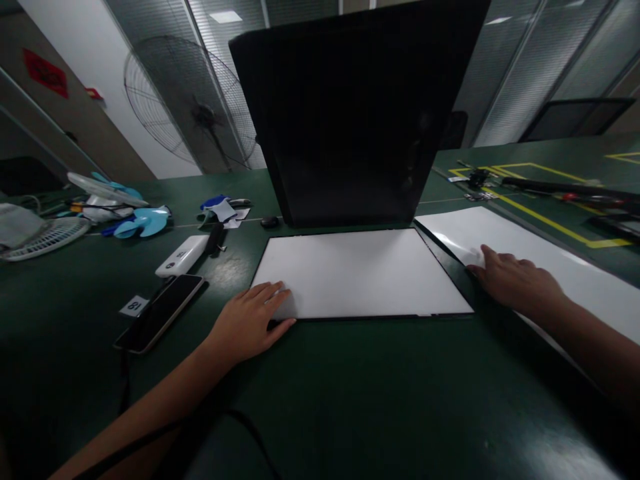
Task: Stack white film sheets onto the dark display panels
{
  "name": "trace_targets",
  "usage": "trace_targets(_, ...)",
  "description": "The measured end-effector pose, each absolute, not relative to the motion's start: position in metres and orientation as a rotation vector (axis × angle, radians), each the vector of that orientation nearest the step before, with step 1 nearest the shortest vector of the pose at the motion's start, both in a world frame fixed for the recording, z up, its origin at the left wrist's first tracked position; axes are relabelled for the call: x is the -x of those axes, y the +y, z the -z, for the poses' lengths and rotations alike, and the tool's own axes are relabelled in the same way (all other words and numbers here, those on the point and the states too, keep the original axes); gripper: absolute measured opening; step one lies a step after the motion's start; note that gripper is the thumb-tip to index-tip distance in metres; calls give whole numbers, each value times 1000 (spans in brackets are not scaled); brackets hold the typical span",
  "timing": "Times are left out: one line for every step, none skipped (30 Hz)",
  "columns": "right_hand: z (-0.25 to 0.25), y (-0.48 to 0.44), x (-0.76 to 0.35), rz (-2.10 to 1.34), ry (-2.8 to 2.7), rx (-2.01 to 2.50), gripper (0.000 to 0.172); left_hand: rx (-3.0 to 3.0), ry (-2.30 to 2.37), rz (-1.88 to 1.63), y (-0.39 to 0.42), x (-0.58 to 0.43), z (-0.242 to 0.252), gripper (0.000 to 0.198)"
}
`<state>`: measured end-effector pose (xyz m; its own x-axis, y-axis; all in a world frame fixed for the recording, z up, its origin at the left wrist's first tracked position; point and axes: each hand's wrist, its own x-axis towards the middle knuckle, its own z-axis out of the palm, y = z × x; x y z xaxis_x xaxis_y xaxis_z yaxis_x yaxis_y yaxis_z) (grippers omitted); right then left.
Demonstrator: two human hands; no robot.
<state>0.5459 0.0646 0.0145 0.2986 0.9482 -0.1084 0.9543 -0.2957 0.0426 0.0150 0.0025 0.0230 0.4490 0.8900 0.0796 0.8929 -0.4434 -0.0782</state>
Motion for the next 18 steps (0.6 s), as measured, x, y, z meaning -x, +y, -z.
trace_targets(-14,65,-546,93,1799,-2456,87,2582,-1597,44,2,-15,-23,64)
trace_targets(-14,65,-547,89,1802,-2460,87,2584,-1600,44,2,-15,-23,64)
trace_targets(-13,65,-547,84,1809,-2461,87,2585,-1601,41,2,-15,-23,64)
trace_targets(-13,66,-548,80,1821,-2459,88,2586,-1598,33,3,-14,-23,65)
trace_targets(-12,66,-549,76,1837,-2454,88,2587,-1596,24,3,-14,-23,65)
trace_targets(-11,66,-550,74,1852,-2447,89,2588,-1596,17,3,-14,-22,65)
trace_targets(-11,66,-550,73,1864,-2440,89,2586,-1598,12,3,-14,-22,65)
trace_targets(-10,66,-551,71,1871,-2437,89,2583,-1603,11,3,-14,-22,65)
trace_targets(-9,66,-551,68,1873,-2437,89,2580,-1608,13,3,-14,-22,65)
trace_targets(-8,66,-552,61,1871,-2441,88,2578,-1613,21,3,-14,-21,64)
trace_targets(-8,66,-552,54,1869,-2446,87,2578,-1615,32,3,-14,-21,64)
trace_targets(-7,67,-552,46,1869,-2451,87,2579,-1617,46,3,-14,-21,64)
trace_targets(-7,67,-552,38,1871,-2454,86,2581,-1616,60,3,-14,-21,63)
trace_targets(-7,67,-552,33,1875,-2456,85,2585,-1615,70,3,-14,-21,63)
trace_targets(-8,67,-553,31,1883,-2456,85,2589,-1614,75,3,-14,-21,63)
trace_targets(-9,66,-553,31,1891,-2455,84,2590,-1614,75,3,-14,-21,62)
trace_targets(-10,66,-554,33,1899,-2456,84,2590,-1614,68,3,-14,-21,63)
trace_targets(-12,66,-555,35,1904,-2460,83,2590,-1612,57,3,-15,-21,63)
